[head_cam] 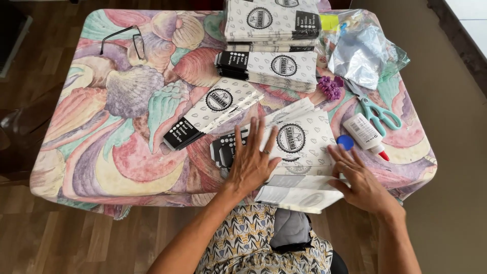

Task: Folding and pressing printed paper bags on a table to flatten and stack them.

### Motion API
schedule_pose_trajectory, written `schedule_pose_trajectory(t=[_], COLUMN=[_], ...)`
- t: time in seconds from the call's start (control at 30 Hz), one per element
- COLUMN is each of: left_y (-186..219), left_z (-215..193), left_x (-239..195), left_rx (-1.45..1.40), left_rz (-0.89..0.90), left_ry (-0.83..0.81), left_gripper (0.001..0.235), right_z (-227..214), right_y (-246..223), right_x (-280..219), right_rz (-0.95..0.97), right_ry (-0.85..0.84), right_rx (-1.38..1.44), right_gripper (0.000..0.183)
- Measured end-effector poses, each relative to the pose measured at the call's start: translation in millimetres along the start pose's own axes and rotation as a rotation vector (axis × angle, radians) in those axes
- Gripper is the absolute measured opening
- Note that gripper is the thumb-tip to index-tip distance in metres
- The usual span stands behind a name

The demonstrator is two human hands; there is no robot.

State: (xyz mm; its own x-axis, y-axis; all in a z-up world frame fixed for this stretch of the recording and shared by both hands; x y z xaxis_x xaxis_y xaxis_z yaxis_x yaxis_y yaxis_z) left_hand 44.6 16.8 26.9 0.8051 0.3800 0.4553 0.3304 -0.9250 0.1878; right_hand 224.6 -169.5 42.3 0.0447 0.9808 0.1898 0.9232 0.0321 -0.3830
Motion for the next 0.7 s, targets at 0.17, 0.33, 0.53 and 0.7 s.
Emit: schedule_pose_trajectory(t=[0.17, 0.33, 0.53, 0.7], left_y=[15.5, 50.3, 83.2, 72.9], left_z=[-6.3, -73.6, -30.1, -19.2], left_x=[-23.1, 7.9, -7.2, -13.4], left_rx=[0.036, -0.537, -0.389, -0.46], left_rz=[0.247, 0.126, 0.254, 0.156], left_ry=[0.29, 0.27, -0.397, -0.399], left_gripper=[0.081, 0.032, 0.028, 0.016], right_z=[-59.6, -54.1, -40.9, -43.5], right_y=[-60.0, -71.0, -88.1, -91.6], right_x=[-3.4, -8.6, 16.4, 18.8], right_rz=[-0.062, -0.045, -0.038, -0.152], right_ry=[-0.05, -0.159, -0.263, -0.075], right_rx=[-0.032, -0.088, 0.027, 0.031], right_gripper=[0.02, 0.042, 0.022, 0.021])
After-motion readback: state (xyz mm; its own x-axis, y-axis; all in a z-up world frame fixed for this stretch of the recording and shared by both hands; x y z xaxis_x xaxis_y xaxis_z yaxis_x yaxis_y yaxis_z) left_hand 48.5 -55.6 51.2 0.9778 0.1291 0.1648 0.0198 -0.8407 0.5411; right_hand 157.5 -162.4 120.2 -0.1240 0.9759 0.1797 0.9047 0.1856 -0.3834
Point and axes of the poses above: each hand's wrist, its own x-axis towards the middle knuckle, its own z-axis out of the palm, y = z × x, the point moved 6 cm from there along x, towards the middle knuckle
